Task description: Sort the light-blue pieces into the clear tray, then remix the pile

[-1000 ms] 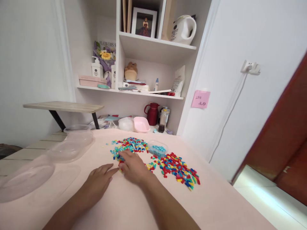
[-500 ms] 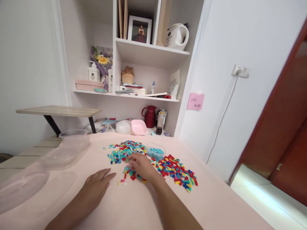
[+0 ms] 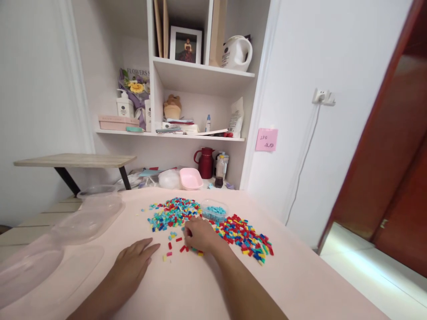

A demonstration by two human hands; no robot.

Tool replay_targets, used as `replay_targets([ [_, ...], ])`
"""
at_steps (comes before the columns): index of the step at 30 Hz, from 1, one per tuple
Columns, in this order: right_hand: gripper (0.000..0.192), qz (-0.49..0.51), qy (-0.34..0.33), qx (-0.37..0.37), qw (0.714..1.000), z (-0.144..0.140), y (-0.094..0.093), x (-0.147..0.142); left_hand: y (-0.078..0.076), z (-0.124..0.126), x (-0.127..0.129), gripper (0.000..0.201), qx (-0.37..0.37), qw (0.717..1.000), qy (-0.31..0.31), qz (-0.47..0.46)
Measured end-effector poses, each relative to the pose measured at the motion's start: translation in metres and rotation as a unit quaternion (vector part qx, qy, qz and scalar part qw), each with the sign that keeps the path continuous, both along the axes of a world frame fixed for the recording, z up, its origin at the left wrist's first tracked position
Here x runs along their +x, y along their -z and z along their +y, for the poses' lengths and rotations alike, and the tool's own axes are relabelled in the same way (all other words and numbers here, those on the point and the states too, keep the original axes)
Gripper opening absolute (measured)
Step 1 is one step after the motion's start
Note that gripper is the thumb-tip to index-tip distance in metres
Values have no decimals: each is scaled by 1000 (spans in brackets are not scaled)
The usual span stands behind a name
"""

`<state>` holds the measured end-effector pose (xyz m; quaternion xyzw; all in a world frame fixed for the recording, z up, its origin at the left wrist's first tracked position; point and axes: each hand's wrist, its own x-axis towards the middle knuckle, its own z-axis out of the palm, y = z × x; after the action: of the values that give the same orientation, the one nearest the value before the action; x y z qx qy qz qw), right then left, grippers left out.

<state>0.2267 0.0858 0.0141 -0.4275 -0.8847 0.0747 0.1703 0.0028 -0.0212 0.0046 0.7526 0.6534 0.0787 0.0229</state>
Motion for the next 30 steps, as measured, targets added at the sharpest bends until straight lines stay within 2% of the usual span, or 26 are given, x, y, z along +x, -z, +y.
replay_targets([
  [3,7,-15,38,14,999,0,-3,8,-5,-3,2,50,-8,1000,-1,-2],
  [5,11,13,56,25,998,-1,-4,8,-6,-4,2,50,-11,1000,-4,-3],
  [10,24,114,24,48,992,0,-1,-5,-4,-3,0,49,-5,1000,6,-8],
  [14,27,94,33,60,993,4,5,-11,-1,-1,-2,50,1,1000,8,-4],
  [20,18,50,82,37,995,12,6,-16,-3,-2,0,50,-6,1000,6,5],
  [26,15,73,32,40,996,17,9,-13,-3,-1,0,51,-12,1000,-1,12],
  [30,12,92,37,43,994,19,4,-3,-2,0,0,50,-12,1000,-2,11],
])
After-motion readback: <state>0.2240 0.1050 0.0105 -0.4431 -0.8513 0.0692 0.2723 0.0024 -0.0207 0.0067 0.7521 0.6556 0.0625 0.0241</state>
